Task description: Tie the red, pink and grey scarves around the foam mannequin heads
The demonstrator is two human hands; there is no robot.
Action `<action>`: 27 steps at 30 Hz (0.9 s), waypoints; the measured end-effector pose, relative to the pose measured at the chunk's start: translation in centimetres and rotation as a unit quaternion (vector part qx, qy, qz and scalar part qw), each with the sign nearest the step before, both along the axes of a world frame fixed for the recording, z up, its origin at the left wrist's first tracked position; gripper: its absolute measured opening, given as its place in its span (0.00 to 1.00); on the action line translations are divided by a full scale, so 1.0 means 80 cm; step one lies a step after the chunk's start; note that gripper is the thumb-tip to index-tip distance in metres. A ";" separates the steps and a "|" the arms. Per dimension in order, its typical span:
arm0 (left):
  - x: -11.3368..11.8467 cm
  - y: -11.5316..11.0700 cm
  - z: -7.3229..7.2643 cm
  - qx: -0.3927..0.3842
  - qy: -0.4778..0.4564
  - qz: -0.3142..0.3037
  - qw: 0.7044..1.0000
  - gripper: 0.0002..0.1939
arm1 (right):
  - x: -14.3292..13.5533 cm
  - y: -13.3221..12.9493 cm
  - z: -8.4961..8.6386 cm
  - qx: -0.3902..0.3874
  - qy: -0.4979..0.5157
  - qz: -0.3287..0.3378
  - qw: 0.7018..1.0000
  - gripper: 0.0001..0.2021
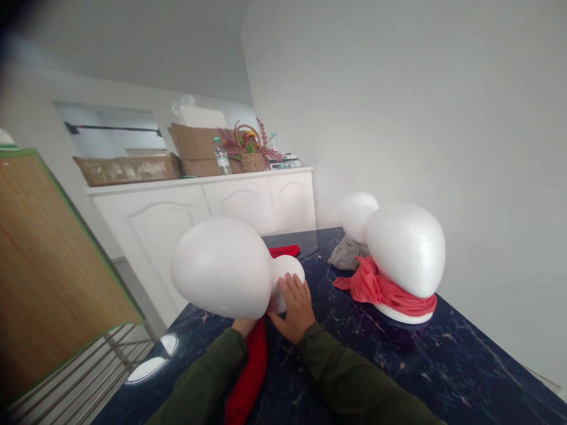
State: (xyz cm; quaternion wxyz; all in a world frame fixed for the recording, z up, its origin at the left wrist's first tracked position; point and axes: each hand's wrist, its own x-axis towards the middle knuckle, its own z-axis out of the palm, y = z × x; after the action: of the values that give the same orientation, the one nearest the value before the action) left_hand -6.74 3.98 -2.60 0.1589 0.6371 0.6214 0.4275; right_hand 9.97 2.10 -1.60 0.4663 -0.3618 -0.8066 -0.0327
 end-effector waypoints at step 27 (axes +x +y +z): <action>-0.181 0.047 0.026 0.034 0.092 0.377 0.921 0.40 | -0.013 0.016 -0.028 -0.119 0.022 0.084 0.989 0.35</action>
State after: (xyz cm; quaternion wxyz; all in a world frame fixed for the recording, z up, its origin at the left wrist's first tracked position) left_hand -21.19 7.78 -0.54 -0.0937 0.3969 0.8127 0.4161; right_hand 8.92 3.40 -3.82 0.4387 -0.3467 -0.8217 0.1107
